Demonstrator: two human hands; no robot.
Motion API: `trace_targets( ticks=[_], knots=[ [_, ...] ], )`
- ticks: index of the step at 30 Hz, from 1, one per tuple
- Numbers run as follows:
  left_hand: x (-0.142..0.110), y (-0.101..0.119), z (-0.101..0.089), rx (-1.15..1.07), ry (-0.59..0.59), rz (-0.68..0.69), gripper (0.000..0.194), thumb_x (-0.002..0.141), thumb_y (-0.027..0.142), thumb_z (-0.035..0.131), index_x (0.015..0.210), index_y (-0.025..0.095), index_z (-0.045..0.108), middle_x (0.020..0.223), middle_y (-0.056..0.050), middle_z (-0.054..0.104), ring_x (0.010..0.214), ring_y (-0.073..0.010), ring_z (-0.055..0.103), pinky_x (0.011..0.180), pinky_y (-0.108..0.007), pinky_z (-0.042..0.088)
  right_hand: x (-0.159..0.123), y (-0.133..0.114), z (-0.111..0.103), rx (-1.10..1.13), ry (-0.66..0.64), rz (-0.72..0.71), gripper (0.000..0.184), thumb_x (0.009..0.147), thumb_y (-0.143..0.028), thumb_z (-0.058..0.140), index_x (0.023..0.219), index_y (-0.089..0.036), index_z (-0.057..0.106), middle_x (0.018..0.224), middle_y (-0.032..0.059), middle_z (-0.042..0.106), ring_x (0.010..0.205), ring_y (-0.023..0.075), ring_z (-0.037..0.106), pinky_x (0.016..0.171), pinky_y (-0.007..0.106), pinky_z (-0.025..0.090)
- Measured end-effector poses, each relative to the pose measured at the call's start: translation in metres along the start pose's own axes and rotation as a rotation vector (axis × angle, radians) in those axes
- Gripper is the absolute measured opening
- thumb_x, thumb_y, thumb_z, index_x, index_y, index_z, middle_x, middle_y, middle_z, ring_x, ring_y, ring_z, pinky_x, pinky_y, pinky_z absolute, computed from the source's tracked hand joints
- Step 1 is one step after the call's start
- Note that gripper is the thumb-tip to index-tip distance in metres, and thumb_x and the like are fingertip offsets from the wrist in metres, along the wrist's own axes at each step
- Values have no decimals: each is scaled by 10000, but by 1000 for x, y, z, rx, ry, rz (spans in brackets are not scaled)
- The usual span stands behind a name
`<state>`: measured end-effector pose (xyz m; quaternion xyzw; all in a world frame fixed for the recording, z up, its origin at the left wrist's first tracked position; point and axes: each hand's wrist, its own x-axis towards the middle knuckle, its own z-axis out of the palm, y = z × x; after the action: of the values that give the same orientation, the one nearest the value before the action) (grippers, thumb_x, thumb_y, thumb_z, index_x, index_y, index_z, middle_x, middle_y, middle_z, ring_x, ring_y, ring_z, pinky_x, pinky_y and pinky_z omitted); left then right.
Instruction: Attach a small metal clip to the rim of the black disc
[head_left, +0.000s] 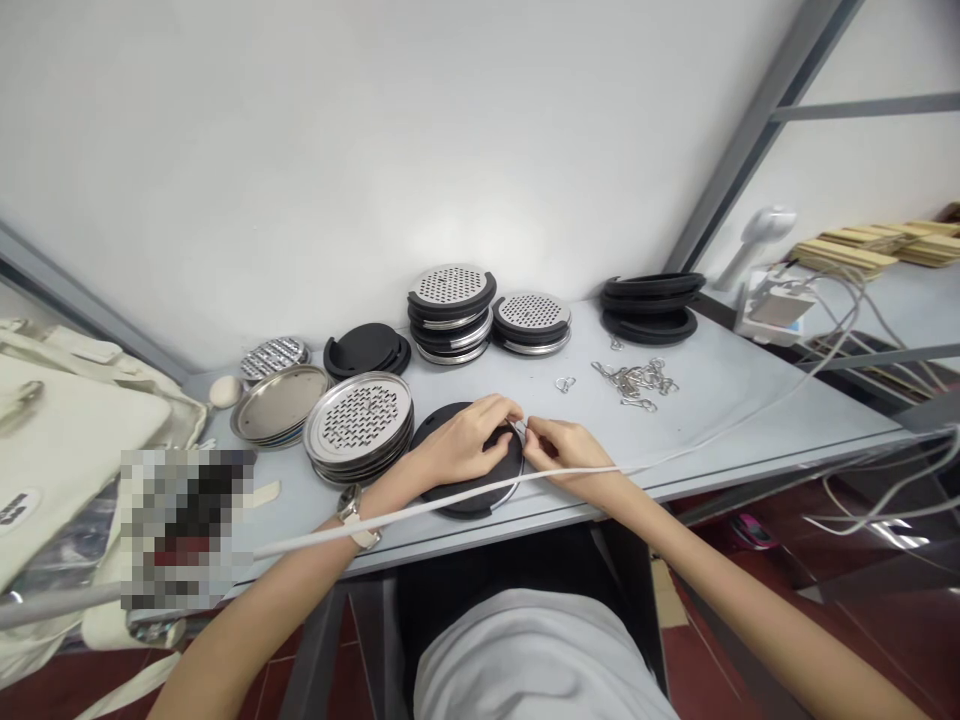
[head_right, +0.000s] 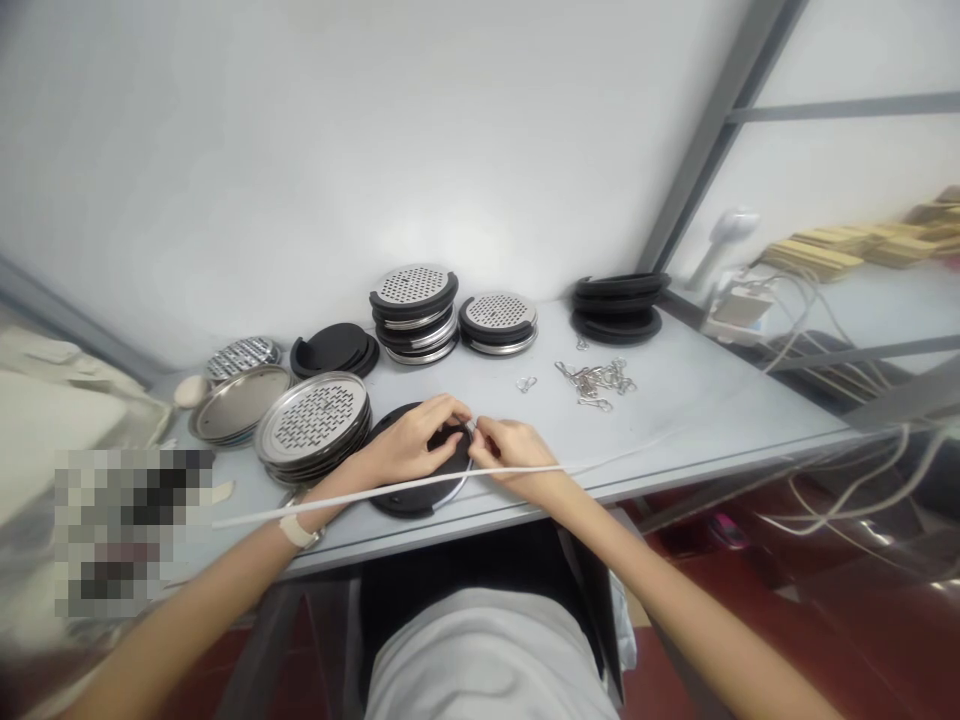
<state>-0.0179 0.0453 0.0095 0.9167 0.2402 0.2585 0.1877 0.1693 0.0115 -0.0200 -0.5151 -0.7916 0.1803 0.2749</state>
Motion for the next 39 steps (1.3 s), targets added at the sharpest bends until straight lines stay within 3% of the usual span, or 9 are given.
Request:
trace_targets(
  ticks=[9, 20, 39],
  knots=[
    [-1, 2, 2, -33, -16, -10, 265, 825, 92, 494, 1074, 174, 456, 1024, -64, 496, 857, -158, 555, 771, -288, 501, 1, 4, 1, -56, -81, -26, 251, 907, -252, 366, 910, -149, 594, 761, 74, 655, 605, 140, 563, 585, 228, 364],
    [-1, -2, 5, 69, 11, -10, 268, 793, 120, 551, 1043, 172, 471, 1009, -60, 560, 954, -201, 530, 861, -333, 453, 2, 2, 2, -56, -71, -2, 228, 860, -237, 408, 681, -170, 532, 607, 20, 579, 512, 103, 470, 529, 215, 300],
    [0, -1, 4, 110, -13, 8, 195, 833, 163, 548, 1018, 168, 486, 990, -58, 566, 951, -204, 526, 873, -341, 439, 2, 6, 4, -75, -85, -19, 311, 921, -273, 344, 700, -168, 537, 634, 34, 600, 547, 116, 511, 562, 226, 321]
  ],
)
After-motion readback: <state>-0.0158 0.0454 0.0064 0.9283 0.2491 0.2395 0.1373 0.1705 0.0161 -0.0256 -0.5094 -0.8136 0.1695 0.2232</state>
